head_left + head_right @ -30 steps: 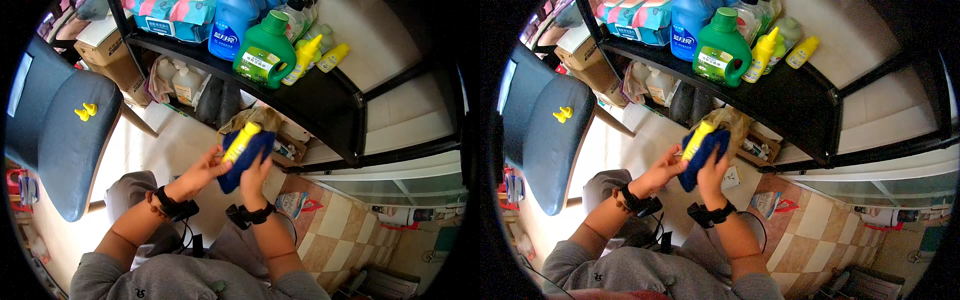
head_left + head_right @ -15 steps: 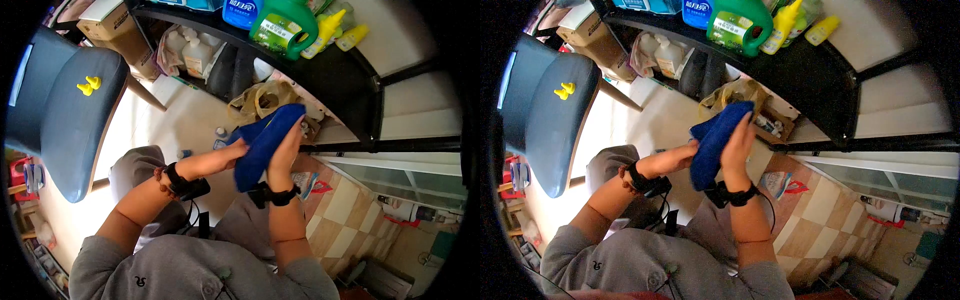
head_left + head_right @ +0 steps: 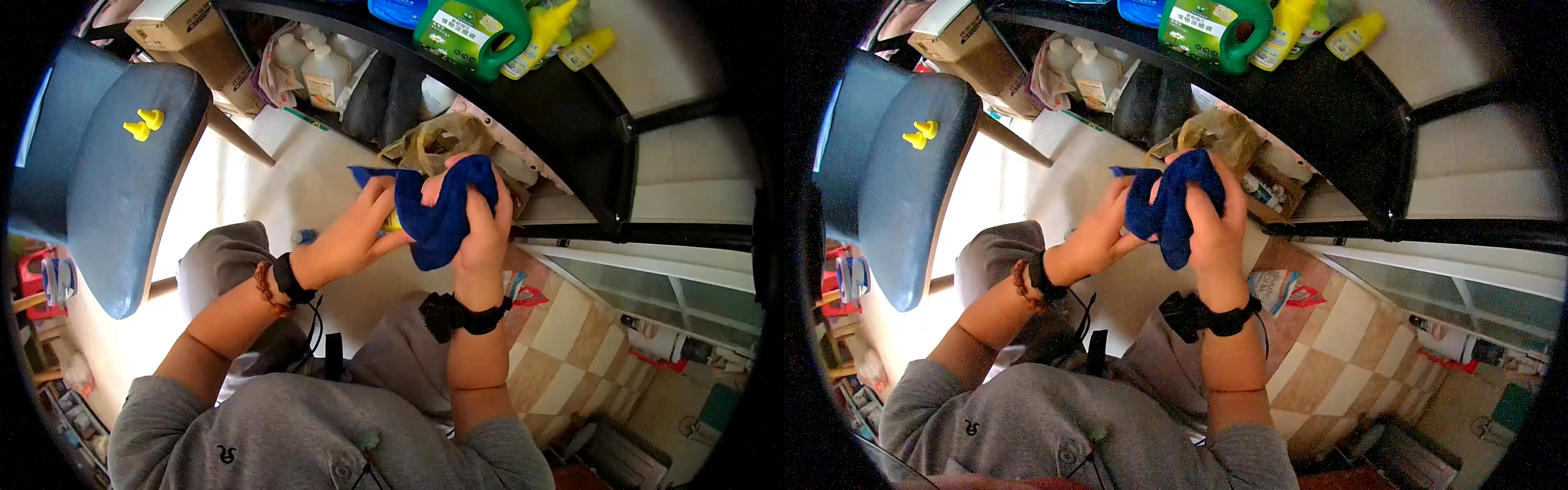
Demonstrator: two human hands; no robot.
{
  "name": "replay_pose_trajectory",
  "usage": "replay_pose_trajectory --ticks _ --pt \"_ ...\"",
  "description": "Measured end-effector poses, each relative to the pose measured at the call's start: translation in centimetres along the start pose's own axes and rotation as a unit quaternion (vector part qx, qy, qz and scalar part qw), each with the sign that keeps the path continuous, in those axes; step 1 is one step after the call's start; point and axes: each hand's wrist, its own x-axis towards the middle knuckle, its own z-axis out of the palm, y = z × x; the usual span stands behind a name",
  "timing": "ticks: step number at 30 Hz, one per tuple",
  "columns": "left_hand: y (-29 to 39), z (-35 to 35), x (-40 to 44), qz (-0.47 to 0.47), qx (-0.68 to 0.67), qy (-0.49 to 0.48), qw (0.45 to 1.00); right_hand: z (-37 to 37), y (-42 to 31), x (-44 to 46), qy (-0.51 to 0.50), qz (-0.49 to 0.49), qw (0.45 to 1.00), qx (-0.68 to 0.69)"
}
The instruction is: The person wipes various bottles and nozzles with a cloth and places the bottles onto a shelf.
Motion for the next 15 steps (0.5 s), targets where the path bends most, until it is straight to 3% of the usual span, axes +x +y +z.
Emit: replay_pose_trajectory --ticks 5,6,7,9,11,13,15 --pt "-0.3 -0.1 -0.2 -0.022 -0.024 -0.018 0.999 0.1 0.9 0.0 0.094 0.006 0.991 0.099" --pt "-0.2 -0.4 0.0 -0.014 -0.033 -0.012 0.999 0.4 0.9 0.1 0.059 0.012 0.987 0.152" --pt "-0.7 0.1 -0.3 -0.043 -0.064 0.008 0.997 0.7 2.1 -0.1 0.05 -0.039 0.998 0.024" --pt "-1.3 0.7 -0.5 -0.055 -0.111 0.047 0.991 1.8 4.9 -0.7 0.027 -0.136 0.963 -0.23" --pt "-0.5 0.4 0.5 -0.021 -0.141 0.083 0.986 2.3 5.2 -0.6 0.002 -0.159 0.949 -0.273" --pt "-0.8 0.2 0.0 -0.107 -0.156 0.043 0.981 2.5 5.2 -0.5 0.01 -0.146 0.952 -0.269" --pt "-0.3 0.1 -0.5 -0.143 -0.087 -0.001 0.986 1.9 5.0 -0.4 0.032 -0.105 0.954 -0.278"
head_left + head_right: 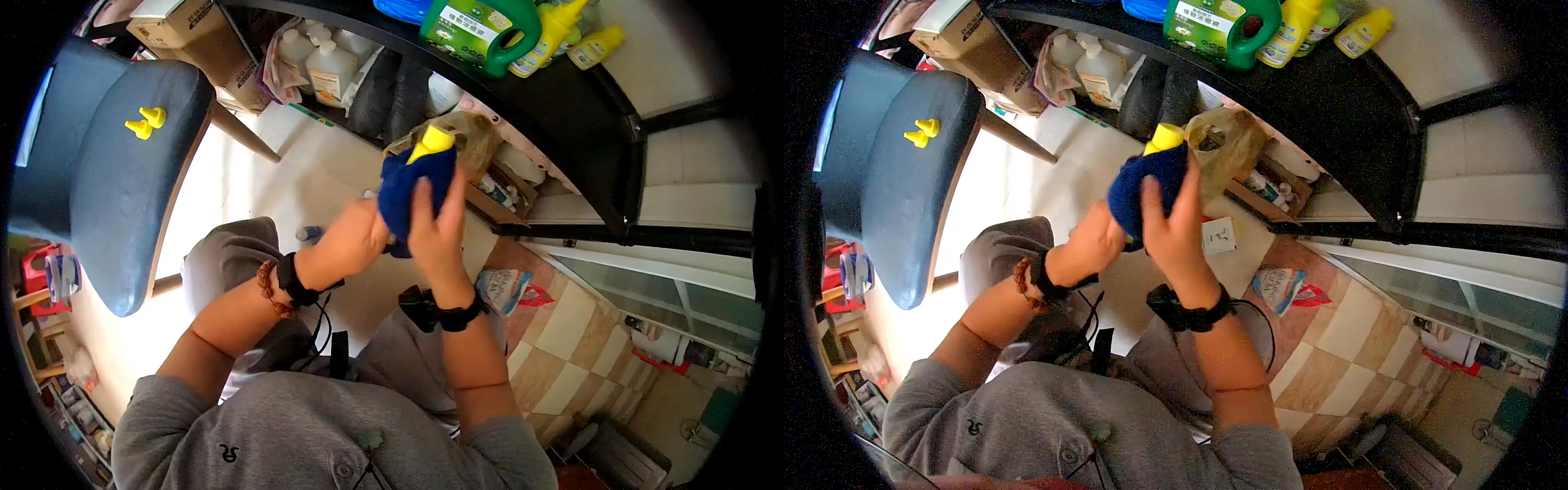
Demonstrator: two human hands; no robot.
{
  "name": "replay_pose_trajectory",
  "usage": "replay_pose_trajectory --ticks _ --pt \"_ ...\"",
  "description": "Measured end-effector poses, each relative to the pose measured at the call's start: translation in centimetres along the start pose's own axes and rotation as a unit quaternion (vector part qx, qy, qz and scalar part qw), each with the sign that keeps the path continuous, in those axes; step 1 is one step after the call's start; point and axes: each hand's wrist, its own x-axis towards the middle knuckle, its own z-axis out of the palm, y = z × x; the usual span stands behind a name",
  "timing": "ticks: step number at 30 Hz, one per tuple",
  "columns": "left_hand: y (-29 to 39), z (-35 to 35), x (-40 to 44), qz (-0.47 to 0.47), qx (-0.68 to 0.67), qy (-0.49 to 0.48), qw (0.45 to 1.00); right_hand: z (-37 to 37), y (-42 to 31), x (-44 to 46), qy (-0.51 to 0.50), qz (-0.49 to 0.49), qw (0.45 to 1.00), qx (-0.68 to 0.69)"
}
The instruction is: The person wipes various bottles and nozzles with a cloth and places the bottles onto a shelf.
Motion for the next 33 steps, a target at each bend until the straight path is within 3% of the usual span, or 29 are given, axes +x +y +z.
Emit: replay_pose_trajectory --ticks 1,4,5,6,8,10,11,16,18,21,24,28,33 --pt "0.6 0.0 -0.4 -0.008 0.058 -0.014 0.998 -0.6 -0.1 0.5 0.029 0.01 1.0 0.006" --pt "2.1 0.9 -0.7 -0.059 -0.048 -0.085 0.993 -2.2 -2.1 2.2 0.059 0.304 0.945 0.107" --pt "2.2 0.9 -0.5 -0.109 -0.089 -0.044 0.989 -2.0 -1.3 1.9 0.052 0.268 0.952 0.136" --pt "2.3 0.8 -0.3 -0.159 -0.13 -0.002 0.979 -1.9 -0.1 1.4 0.017 0.255 0.964 0.077" --pt "2.0 -0.5 0.8 -0.241 -0.245 0.046 0.938 0.0 0.2 0.6 -0.075 0.049 0.995 0.03" --pt "-0.3 -1.7 1.9 -0.166 -0.344 0.09 0.92 1.9 0.7 -0.7 -0.092 -0.078 0.992 -0.046" --pt "-1.0 -1.8 2.2 -0.163 -0.444 0.108 0.874 2.4 0.4 -1.2 -0.117 -0.103 0.985 -0.072" --pt "2.6 -2.1 1.5 -0.081 -0.403 0.024 0.911 2.5 2.0 -3.1 -0.021 -0.238 0.96 -0.149" --pt "3.7 -2.5 1.4 -0.089 -0.409 0.017 0.908 2.2 2.3 -2.9 0.002 -0.219 0.971 -0.099" --pt "4.1 -3.8 1.6 -0.145 -0.51 -0.015 0.848 1.2 2.1 -1.8 -0.018 -0.198 0.978 -0.065" --pt "3.7 -4.3 1.9 -0.182 -0.607 -0.011 0.774 0.2 0.9 -0.2 -0.068 -0.215 0.965 -0.13" --pt "3.8 -3.5 1.3 -0.191 -0.578 0.025 0.793 0.9 -0.6 0.2 -0.058 -0.247 0.96 -0.119" --pt "3.2 -3.7 1.2 -0.206 -0.543 0.041 0.813 0.5 -0.4 0.0 -0.016 -0.193 0.972 -0.135"
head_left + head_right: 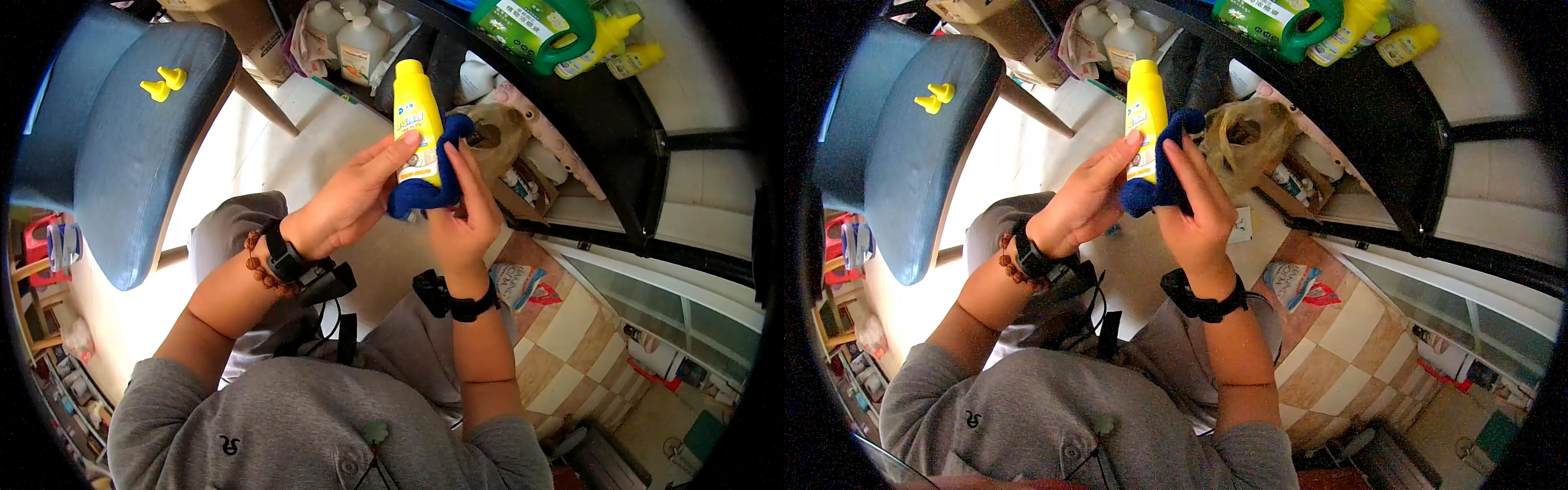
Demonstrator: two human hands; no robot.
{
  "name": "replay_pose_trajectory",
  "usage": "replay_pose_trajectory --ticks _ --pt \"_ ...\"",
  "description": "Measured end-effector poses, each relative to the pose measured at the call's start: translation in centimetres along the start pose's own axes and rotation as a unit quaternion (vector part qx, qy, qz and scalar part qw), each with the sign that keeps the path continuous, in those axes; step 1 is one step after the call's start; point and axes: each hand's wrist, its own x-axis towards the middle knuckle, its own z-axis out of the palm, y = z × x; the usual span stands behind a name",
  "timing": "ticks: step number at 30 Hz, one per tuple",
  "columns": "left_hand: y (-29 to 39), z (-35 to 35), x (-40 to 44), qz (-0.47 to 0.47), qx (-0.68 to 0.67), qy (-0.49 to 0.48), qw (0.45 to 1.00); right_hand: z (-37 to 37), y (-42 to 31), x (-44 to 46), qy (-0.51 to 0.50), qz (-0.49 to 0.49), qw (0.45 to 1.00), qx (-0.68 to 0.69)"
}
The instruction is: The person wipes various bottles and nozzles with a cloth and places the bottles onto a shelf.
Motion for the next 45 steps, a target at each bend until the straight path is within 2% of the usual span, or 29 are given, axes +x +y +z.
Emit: replay_pose_trajectory --ticks 5,8,9,11,12,13,14,15,16,18,19,20,21,22,23,25,26,27,29,30,33,34,35,37,39,41,43,45 --pt "-0.1 0.4 0.4 0.03 -0.022 -0.017 0.999 -2.2 0.7 0.3 0.053 0.081 0.993 0.065" --pt "-0.1 0.0 0.9 0.051 -0.027 -0.031 0.998 -4.3 2.4 1.6 0.245 0.204 0.94 0.12" --pt "-0.1 -0.2 0.9 0.05 -0.015 -0.037 0.998 -5.2 0.6 2.7 0.233 0.22 0.94 0.114" --pt "0.4 -0.7 1.3 0.053 0.01 -0.054 0.997 -6.0 -0.3 2.9 0.161 0.205 0.965 0.032" --pt "0.3 -0.4 1.4 0.085 -0.001 -0.087 0.993 -5.7 -1.0 2.5 0.113 0.201 0.973 0.003" --pt "0.0 -0.1 1.2 0.1 -0.009 -0.118 0.988 -4.9 -1.3 2.2 0.065 0.168 0.983 0.02" --pt "-0.8 -0.4 1.2 0.112 0.023 -0.162 0.98 -3.9 -2.0 1.8 0.019 0.189 0.98 0.063" --pt "-1.7 -0.7 1.4 0.125 0.054 -0.212 0.968 -2.8 -0.9 1.0 -0.025 0.136 0.99 0.034" --pt "-2.4 -0.5 1.3 0.115 0.03 -0.198 0.973 -1.9 -1.9 1.2 -0.022 0.147 0.985 0.086" --pt "-4.4 -1.5 1.4 0.088 0.031 -0.147 0.985 -2.6 -2.6 2.0 -0.087 0.206 0.974 0.034" --pt "-4.8 -2.1 2.0 0.082 0.056 -0.111 0.989 -2.9 -1.6 2.0 -0.109 0.174 0.978 0.029" --pt "-4.1 -1.4 2.0 0.104 0.109 -0.109 0.983 -3.8 -2.1 2.9 -0.119 0.097 0.983 -0.103" --pt "-3.6 -0.8 1.7 0.123 0.158 -0.098 0.975 -4.6 -2.8 3.5 -0.13 0.026 0.964 -0.23" --pt "-3.6 -0.8 1.8 0.142 0.165 -0.11 0.97 -5.4 -1.9 3.5 -0.186 0.022 0.963 -0.193" --pt "-3.3 -0.4 1.6 0.148 0.175 -0.126 0.965 -6.7 -1.9 4.0 -0.227 0.054 0.969 -0.076" --pt "-2.1 0.8 0.2 0.157 0.197 -0.152 0.956 -9.9 -2.3 5.2 -0.3 0.121 0.932 0.166" --pt "-1.7 1.0 -0.1 0.154 0.186 -0.146 0.959 -10.7 -2.4 6.2 -0.311 0.138 0.919 0.2" --pt "-1.2 1.0 -0.5 0.148 0.23 -0.152 0.95 -10.8 -3.8 7.4 -0.278 0.147 0.937 0.151" --pt "-0.6 1.4 -1.3 0.129 0.313 -0.169 0.926 -9.7 -4.2 8.1 -0.236 0.242 0.93 0.143" --pt "-0.3 1.9 -1.9 0.142 0.378 -0.159 0.901 -9.6 -4.4 8.5 -0.277 0.276 0.907 0.159" --pt "-0.8 1.5 -1.7 0.165 0.4 -0.155 0.888 -10.8 -5.4 9.6 -0.274 0.312 0.887 0.201" --pt "-0.5 1.9 -1.9 0.204 0.373 -0.132 0.895 -12.2 -4.9 10.3 -0.261 0.28 0.906 0.178" --pt "0.0 1.8 -1.8 0.224 0.392 -0.117 0.885 -14.0 -4.8 11.4 -0.207 0.256 0.926 0.184" --pt "0.6 1.5 -1.7 0.183 0.339 -0.114 0.916 -17.9 -3.6 14.5 -0.08 0.195 0.965 0.155" --pt "0.4 1.0 -1.4 0.163 0.334 -0.109 0.922 -21.0 -1.1 18.2 -0.003 0.153 0.988 -0.027" --pt "-0.5 0.4 -0.9 0.147 0.332 -0.106 0.926 -23.4 4.7 21.4 -0.014 0.086 0.99 -0.112" --pt "-1.5 -0.4 -0.2 0.144 0.336 -0.095 0.926 -24.4 9.6 23.5 -0.014 0.092 0.961 -0.259" --pt "-2.1 -1.1 0.3 0.151 0.353 -0.094 0.919 -25.6 15.5 25.1 -0.04 0.097 0.964 -0.245"
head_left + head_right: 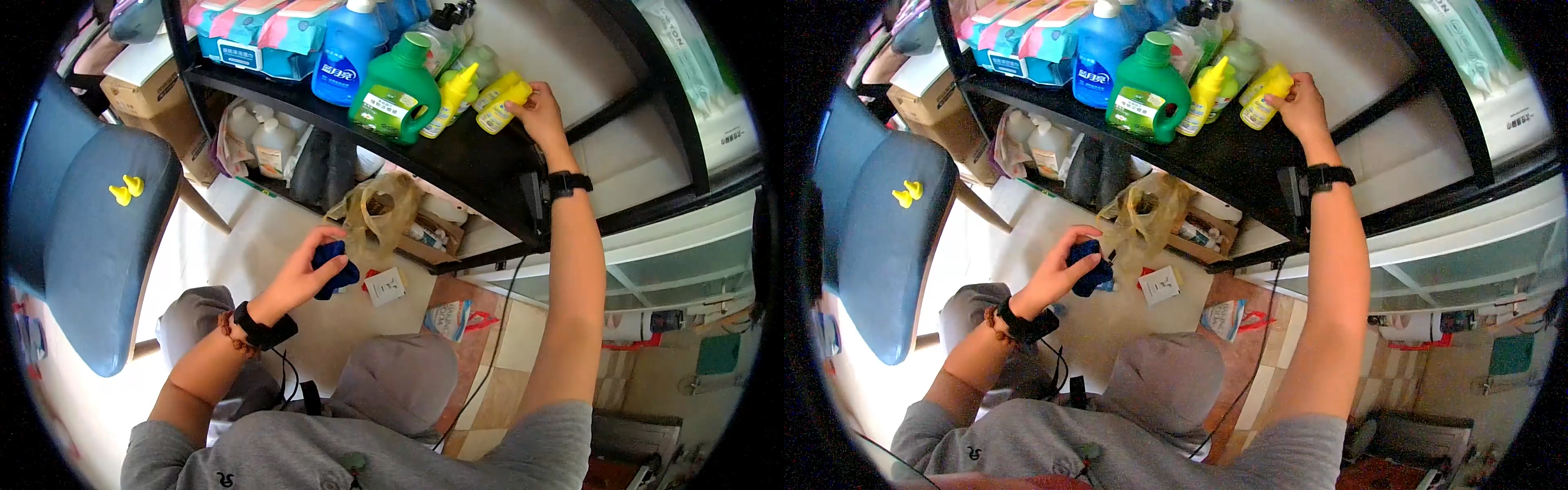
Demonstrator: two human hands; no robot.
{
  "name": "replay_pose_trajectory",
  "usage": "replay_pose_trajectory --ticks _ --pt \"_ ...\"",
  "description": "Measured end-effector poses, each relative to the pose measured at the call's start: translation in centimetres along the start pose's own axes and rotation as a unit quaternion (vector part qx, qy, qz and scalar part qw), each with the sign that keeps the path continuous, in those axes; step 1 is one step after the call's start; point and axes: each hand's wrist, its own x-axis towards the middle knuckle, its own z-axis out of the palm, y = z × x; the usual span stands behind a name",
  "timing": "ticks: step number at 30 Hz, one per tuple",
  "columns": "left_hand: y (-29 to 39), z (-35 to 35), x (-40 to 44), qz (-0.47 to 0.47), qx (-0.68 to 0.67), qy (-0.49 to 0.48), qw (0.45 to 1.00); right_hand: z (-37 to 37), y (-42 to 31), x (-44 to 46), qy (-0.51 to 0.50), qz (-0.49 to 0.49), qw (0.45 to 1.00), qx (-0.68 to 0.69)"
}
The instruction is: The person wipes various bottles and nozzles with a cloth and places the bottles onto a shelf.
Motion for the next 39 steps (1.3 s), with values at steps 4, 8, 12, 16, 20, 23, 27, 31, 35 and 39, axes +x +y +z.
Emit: replay_pose_trajectory --ticks 4,8,12,16,20,23,27,31,35,39 --pt "-1.1 -1.1 0.3 -0.028 -0.017 -0.019 0.999 1.5 0.0 1.3 -0.011 0.028 0.999 -0.036" --pt "-0.6 -1.7 0.7 -0.05 -0.02 -0.004 0.999 1.7 0.2 2.1 -0.015 0.033 0.996 -0.078" --pt "-0.9 -2.1 1.0 -0.047 -0.016 0.008 0.999 2.0 -0.6 2.0 -0.003 0.042 0.996 -0.08" --pt "-1.2 -2.0 1.6 -0.04 -0.009 0.006 0.999 2.8 -1.7 1.5 0.035 0.033 0.992 -0.118" --pt "-1.5 -2.2 1.7 -0.031 -0.018 0.008 0.999 2.3 -0.5 1.9 0.043 0.043 0.982 -0.176" --pt "-1.2 -2.2 1.8 -0.04 -0.025 0.008 0.999 1.9 -1.0 1.9 0.037 0.065 0.98 -0.182" --pt "-0.9 -2.2 1.9 -0.05 -0.017 0.014 0.999 2.0 -2.2 1.4 0.059 0.082 0.979 -0.179" --pt "-0.5 -2.0 1.9 -0.061 -0.023 0.013 0.998 2.4 -2.1 1.2 0.096 0.047 0.976 -0.189" --pt "-0.9 -2.3 1.9 -0.041 0.028 0.011 0.999 2.3 -6.3 -1.6 0.15 -0.006 0.985 -0.08" --pt "-1.7 -2.2 2.0 -0.045 0.007 0.006 0.999 5.7 -10.3 -5.5 0.04 -0.016 0.998 0.04"
